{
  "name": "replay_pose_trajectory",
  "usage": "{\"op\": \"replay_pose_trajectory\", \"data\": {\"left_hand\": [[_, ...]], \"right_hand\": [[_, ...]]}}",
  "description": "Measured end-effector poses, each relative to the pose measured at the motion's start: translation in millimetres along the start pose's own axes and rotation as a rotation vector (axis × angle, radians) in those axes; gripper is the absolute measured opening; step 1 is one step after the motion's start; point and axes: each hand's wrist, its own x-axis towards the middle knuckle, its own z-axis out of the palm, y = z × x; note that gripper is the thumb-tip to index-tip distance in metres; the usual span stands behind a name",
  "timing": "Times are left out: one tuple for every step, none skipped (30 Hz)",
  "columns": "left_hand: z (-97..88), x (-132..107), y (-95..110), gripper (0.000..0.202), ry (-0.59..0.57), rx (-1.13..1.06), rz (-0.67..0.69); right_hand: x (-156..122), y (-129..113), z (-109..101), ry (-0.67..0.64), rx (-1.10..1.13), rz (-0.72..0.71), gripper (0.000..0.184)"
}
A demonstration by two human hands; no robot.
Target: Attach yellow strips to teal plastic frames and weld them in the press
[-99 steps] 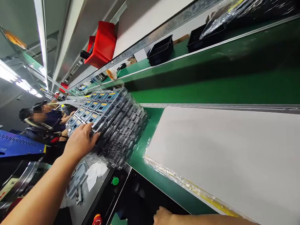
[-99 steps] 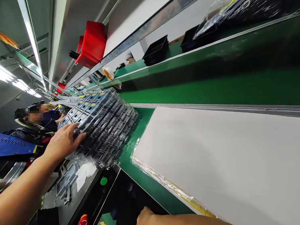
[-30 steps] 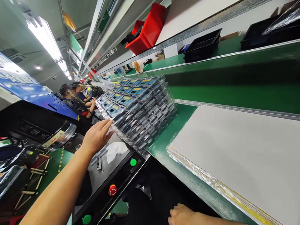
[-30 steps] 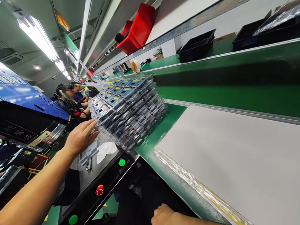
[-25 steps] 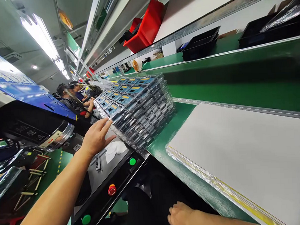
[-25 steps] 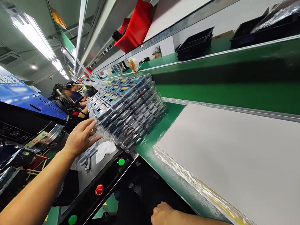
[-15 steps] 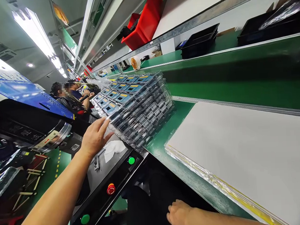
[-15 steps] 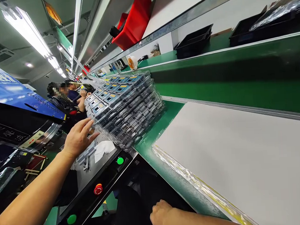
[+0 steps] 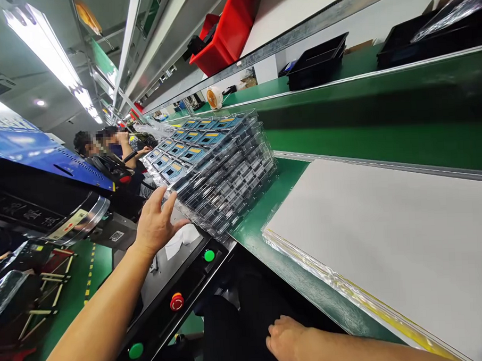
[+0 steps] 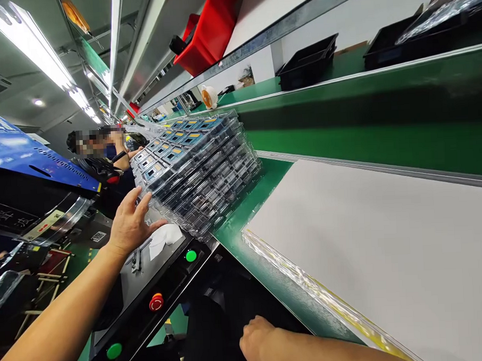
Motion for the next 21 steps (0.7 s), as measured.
{"op": "replay_pose_trajectory", "data": {"left_hand": [[0.4, 0.4, 0.4, 0.084, 0.005, 0.000, -0.003], [0.7, 0.9, 0.7, 0.083, 0.011, -0.001, -0.007], [1.0, 1.3, 0.9, 0.082, 0.017, -0.003, -0.012], [1.3, 1.6, 1.1, 0.081, 0.020, -0.006, -0.019], [1.7, 1.9, 1.2, 0.080, 0.022, -0.008, -0.025], [2.0, 2.0, 1.3, 0.080, 0.021, -0.011, -0.029], [2.2, 2.1, 1.3, 0.079, 0.020, -0.011, -0.031], [2.4, 2.1, 1.2, 0.079, 0.019, -0.009, -0.033], [2.6, 2.1, 1.2, 0.078, 0.022, -0.006, -0.032], [2.6, 2.1, 1.2, 0.078, 0.025, -0.003, -0.031], [2.6, 2.0, 1.1, 0.077, 0.030, -0.001, -0.030], [2.5, 1.8, 1.1, 0.077, 0.034, 0.000, -0.029], [2.4, 1.6, 1.2, 0.076, 0.039, 0.001, -0.030], [2.2, 1.4, 1.2, 0.076, 0.041, 0.002, -0.030], [2.1, 1.2, 1.4, 0.076, 0.045, 0.003, -0.029], [2.1, 0.9, 1.5, 0.076, 0.051, 0.004, -0.030], [2.1, 0.6, 1.8, 0.075, 0.058, 0.004, -0.030], [2.1, 0.3, 2.1, 0.075, 0.066, 0.004, -0.031], [2.2, 0.0, 2.5, 0.075, 0.072, 0.004, -0.033], [2.3, -0.3, 2.9, 0.075, 0.076, 0.003, -0.034], [2.5, -0.6, 3.4, 0.075, 0.077, 0.002, -0.034]], "right_hand": [[-0.9, -0.8, -2.1, -0.013, -0.009, -0.001, 0.036], [-1.7, -1.6, -4.1, -0.027, -0.024, -0.006, 0.040], [-2.4, -2.4, -6.0, -0.042, -0.044, -0.014, 0.043], [-3.0, -3.1, -7.6, -0.056, -0.065, -0.020, 0.046], [-3.5, -3.7, -8.9, -0.068, -0.082, -0.018, 0.046], [-3.9, -4.3, -9.8, -0.067, -0.093, -0.016, 0.045], [-4.2, -4.6, -10.2, -0.055, -0.095, -0.012, 0.043], [-4.4, -4.7, -10.3, -0.039, -0.087, -0.004, 0.040], [-4.5, -4.6, -10.0, -0.021, -0.075, 0.004, 0.038], [-4.7, -4.2, -9.3, -0.004, -0.060, 0.009, 0.036], [-4.8, -3.6, -8.4, 0.009, -0.048, 0.011, 0.036], [-4.8, -2.9, -7.3, 0.017, -0.036, 0.012, 0.035], [-4.7, -2.1, -6.0, 0.022, -0.028, 0.013, 0.034], [-4.3, -1.5, -4.7, 0.032, -0.019, 0.010, 0.033], [-3.8, -1.0, -3.3, 0.044, -0.007, 0.007, 0.032], [-2.9, -0.7, -1.9, 0.051, 0.010, 0.010, 0.031], [-1.8, -0.5, -0.4, 0.053, 0.028, 0.017, 0.030], [-0.4, -0.5, 1.2, 0.056, 0.044, 0.024, 0.031], [0.9, -0.4, 2.8, 0.055, 0.054, 0.032, 0.031], [2.3, -0.3, 4.5, 0.056, 0.064, 0.040, 0.032], [3.5, -0.1, 6.2, 0.061, 0.074, 0.046, 0.032]]}}
